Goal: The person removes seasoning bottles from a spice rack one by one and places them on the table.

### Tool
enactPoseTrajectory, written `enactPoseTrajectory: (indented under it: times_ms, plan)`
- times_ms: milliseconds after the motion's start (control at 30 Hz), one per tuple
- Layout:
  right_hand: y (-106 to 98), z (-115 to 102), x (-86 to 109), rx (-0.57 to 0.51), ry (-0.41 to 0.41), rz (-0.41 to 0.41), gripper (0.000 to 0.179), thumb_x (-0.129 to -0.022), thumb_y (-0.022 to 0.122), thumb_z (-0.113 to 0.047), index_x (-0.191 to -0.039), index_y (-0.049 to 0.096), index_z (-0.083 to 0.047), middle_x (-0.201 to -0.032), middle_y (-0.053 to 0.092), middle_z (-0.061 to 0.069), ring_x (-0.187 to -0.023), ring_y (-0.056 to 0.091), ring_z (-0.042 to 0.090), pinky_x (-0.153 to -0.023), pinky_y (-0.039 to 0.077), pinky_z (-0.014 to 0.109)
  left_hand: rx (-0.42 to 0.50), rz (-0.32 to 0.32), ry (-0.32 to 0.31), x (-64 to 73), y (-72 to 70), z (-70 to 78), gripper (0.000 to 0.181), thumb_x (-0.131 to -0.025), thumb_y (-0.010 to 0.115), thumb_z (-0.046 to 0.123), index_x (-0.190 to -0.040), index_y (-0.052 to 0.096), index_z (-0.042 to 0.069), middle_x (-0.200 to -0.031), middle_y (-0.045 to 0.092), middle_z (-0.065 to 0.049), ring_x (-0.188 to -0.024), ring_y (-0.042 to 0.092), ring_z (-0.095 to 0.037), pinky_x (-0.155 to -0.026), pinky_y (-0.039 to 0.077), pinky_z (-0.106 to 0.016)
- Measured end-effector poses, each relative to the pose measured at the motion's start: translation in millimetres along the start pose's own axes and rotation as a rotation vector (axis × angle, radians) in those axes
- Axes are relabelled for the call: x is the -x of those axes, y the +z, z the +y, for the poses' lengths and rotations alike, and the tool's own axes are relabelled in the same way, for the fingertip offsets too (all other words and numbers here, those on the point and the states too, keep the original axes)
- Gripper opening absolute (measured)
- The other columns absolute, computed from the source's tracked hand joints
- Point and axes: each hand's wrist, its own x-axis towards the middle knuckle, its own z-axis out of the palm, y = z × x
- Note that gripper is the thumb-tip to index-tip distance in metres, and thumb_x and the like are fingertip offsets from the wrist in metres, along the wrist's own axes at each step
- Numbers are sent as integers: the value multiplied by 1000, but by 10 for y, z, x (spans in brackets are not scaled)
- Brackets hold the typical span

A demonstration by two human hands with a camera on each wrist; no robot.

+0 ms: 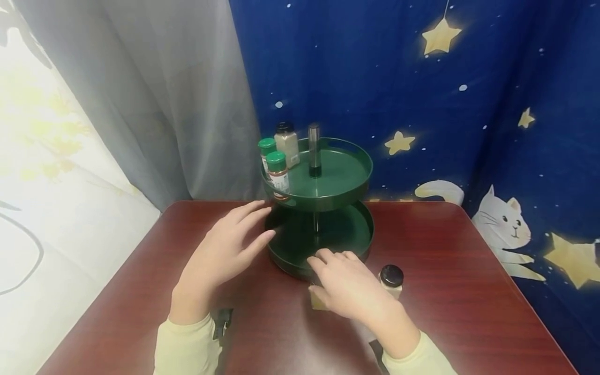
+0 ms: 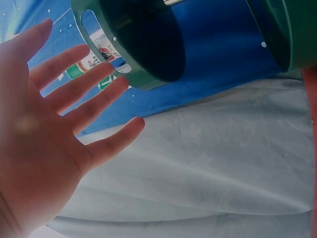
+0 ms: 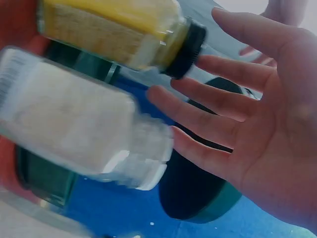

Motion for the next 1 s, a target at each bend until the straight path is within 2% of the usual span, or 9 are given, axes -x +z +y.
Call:
enactPoseTrajectory:
  times_ms: [167,267,433,533,633,733,1000]
  plan:
    - [-186,-36,-55,-12,-16,107,48,-97,79,-37,-136,70,-9,-136,70,9,-119,71,28,-104,58,52,-1,15,17,12,32,-6,51,-103,69,43,-146,66,14,-155,60,-10,-140,61,-33,-113,51,-61]
    - [-331,-54,-137,-24,-56,227,44,-96,81,-34,-131,73,-10,-133,71,8,-115,73,26,-100,61,48,-4,18,26,17,61,-16,51,-103,69,43,-145,67,14,-154,61,-11,-139,62,-33,-112,52,-61]
    - [-558,-106,-351,-70,-168,451,33,-94,83,-27,-122,77,-10,-126,73,6,-110,74,23,-93,65,40,-17,24,32,23,77,-41,49,-103,70,41,-143,68,13,-152,62,-11,-137,64,-33,-109,54,-60]
    - [-657,-123,-477,-66,-185,531,29,-95,82,-21,-120,76,-8,-124,72,8,-106,74,23,-89,65,39,-25,15,35,19,81,-44,49,-104,69,41,-144,68,14,-153,62,-11,-137,64,-33,-108,55,-60]
    - [-719,-117,-579,-52,-156,547,29,-95,81,-18,-121,75,-7,-125,71,9,-98,74,22,-81,66,38,-28,15,30,12,78,-44,49,-104,69,41,-144,68,14,-153,62,-10,-137,64,-33,-108,54,-60]
    - [-760,-106,-659,-50,-114,523,29,-97,79,-18,-123,74,-6,-128,69,10,-93,74,22,-76,66,38,-24,18,22,8,72,-51,48,-103,70,41,-143,68,14,-153,62,-10,-137,64,-32,-109,54,-60]
    - [-826,-87,-796,-72,7,430,25,-100,75,-16,-121,75,-5,-123,76,10,-96,77,26,-83,66,44,-23,8,6,0,43,-51,48,-104,68,41,-144,67,15,-154,61,-9,-138,63,-32,-111,53,-60]
